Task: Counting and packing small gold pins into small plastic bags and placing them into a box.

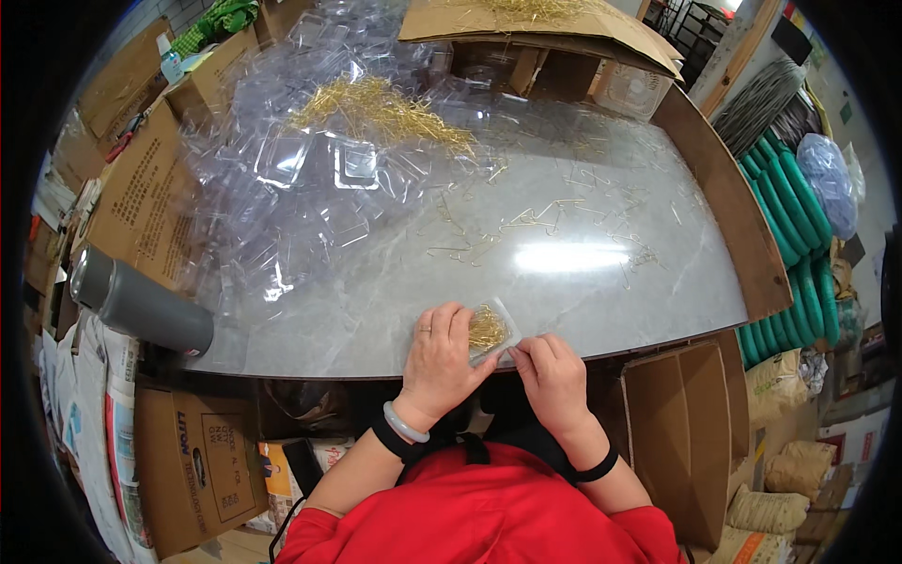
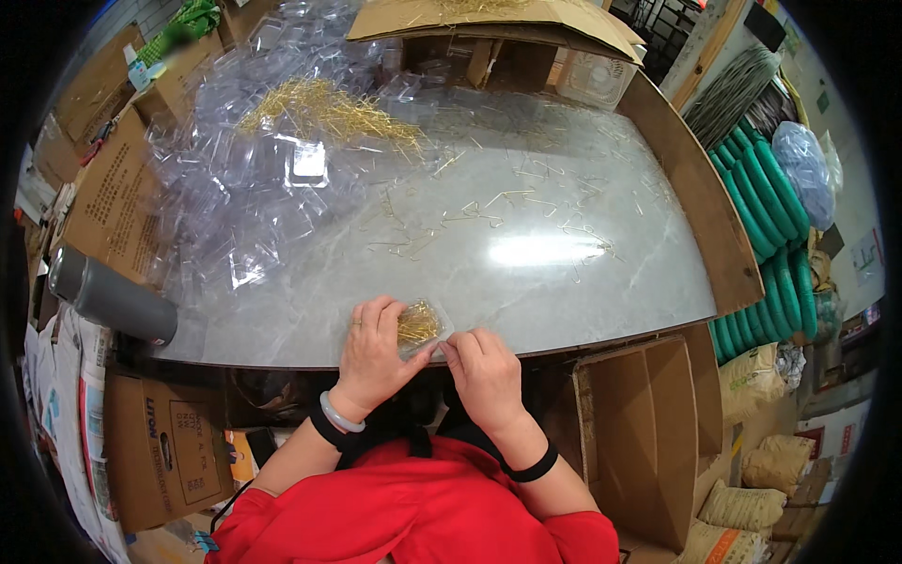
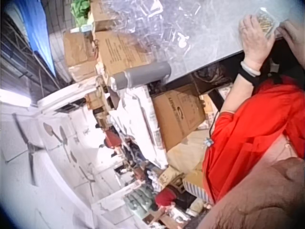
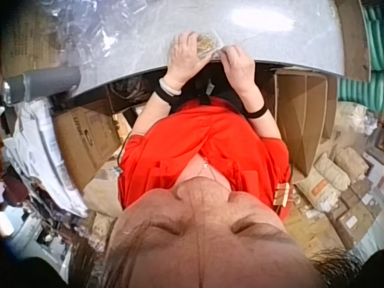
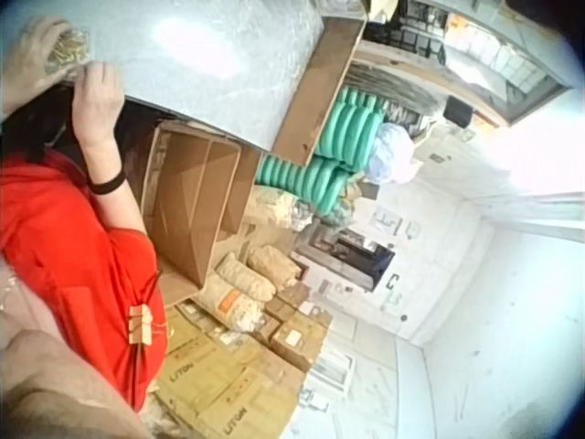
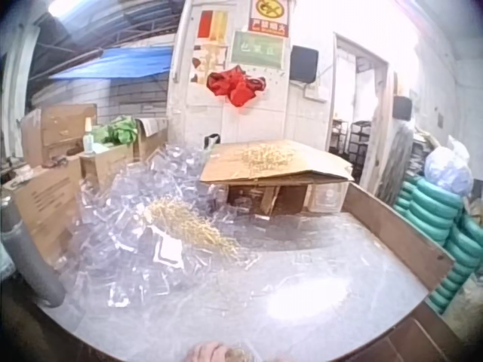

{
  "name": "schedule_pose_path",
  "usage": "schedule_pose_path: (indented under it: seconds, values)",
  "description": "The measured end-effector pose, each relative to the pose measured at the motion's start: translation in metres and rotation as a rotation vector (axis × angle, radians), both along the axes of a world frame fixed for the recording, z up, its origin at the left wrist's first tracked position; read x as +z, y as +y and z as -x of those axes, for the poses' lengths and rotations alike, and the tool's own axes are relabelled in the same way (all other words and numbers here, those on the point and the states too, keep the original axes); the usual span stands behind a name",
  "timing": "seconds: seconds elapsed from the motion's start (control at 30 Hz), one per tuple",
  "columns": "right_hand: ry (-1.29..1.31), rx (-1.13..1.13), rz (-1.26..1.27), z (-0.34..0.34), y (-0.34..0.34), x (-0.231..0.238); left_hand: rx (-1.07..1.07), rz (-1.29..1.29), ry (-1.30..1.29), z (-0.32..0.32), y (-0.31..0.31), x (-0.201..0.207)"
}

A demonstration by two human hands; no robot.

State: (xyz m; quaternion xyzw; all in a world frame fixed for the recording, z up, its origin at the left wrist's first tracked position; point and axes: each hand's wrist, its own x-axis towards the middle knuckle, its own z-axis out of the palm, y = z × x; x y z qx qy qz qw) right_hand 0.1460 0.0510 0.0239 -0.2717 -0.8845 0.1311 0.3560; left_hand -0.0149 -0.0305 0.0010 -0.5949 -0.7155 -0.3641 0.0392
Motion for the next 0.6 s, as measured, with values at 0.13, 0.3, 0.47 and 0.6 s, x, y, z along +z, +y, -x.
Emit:
schedule_pose_path:
  seconds: [0.13, 0.3, 0.47, 0.6]
  values:
    - [-0.007, -0.017, -0.093, 0.003, -0.011, 0.010, 0.032, -0.006, 0.022, -0.001, 0.002, -0.003]
    - [-0.023, 0.165, -0.124, 0.029, -0.012, 0.007, 0.018, -0.006, 0.053, 0.004, 0.003, -0.008]
    - [-0.081, 0.105, -0.018, 0.032, -0.001, 0.003, -0.022, -0.045, -0.047, 0.004, 0.000, -0.001]
    - [0.017, -0.056, 0.127, 0.036, -0.003, 0.005, -0.060, -0.031, -0.055, 0.007, -0.004, -0.001]
